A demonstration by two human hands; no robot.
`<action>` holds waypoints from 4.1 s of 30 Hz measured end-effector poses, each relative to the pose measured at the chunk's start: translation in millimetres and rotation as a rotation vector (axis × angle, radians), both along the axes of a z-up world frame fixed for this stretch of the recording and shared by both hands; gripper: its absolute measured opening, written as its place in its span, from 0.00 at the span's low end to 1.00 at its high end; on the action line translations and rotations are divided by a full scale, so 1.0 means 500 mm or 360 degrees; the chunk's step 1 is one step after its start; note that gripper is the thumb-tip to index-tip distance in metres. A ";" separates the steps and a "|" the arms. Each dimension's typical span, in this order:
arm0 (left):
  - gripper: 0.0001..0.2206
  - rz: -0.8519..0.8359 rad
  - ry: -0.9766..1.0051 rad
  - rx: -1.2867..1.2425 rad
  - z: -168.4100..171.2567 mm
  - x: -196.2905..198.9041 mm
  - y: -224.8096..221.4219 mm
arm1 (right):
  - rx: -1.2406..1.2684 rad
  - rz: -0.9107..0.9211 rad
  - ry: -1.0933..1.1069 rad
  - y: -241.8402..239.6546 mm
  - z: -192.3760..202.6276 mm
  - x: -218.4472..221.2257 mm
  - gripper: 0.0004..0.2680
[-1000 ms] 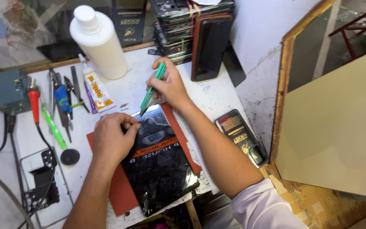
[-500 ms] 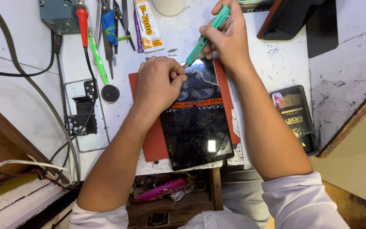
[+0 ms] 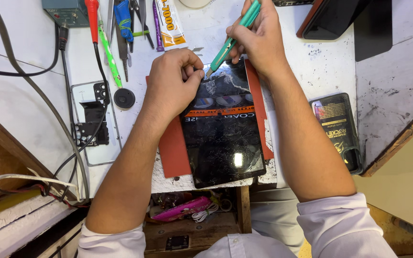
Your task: The person uses a green utility knife and a thin tool to pry the screen away from the frame of a mobile device on a repair bench.
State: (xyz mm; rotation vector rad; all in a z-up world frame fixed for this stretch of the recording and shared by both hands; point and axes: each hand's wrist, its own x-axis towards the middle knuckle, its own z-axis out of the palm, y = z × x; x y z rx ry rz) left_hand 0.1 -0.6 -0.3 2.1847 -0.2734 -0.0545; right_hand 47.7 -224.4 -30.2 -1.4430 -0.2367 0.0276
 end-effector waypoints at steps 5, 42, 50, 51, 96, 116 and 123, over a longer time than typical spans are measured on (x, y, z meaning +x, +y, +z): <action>0.03 -0.0087 -0.0098 0.0048 -0.007 -0.001 0.001 | -0.0011 -0.0053 0.0098 0.005 0.001 0.002 0.12; 0.04 0.0049 -0.0189 0.0309 -0.012 -0.034 -0.038 | 0.0372 -0.0352 0.0289 0.001 -0.031 0.022 0.13; 0.05 0.0132 -0.0281 0.0577 0.004 -0.055 -0.055 | 0.0299 -0.0277 0.0220 -0.044 -0.096 0.043 0.16; 0.06 0.0124 -0.0273 0.0649 0.004 -0.058 -0.058 | 0.0303 -0.0261 0.0216 -0.050 -0.102 0.048 0.16; 0.04 0.0224 -0.0675 0.0049 -0.016 0.012 0.009 | 0.0161 -0.0083 0.0130 0.004 0.003 0.006 0.14; 0.10 -0.0202 0.0142 0.0082 0.008 0.000 0.002 | -0.0039 -0.0077 0.0006 0.002 -0.009 0.007 0.14; 0.05 -0.0161 -0.0019 0.0149 0.004 -0.003 -0.006 | -0.0097 -0.0087 0.0004 0.004 -0.012 0.008 0.13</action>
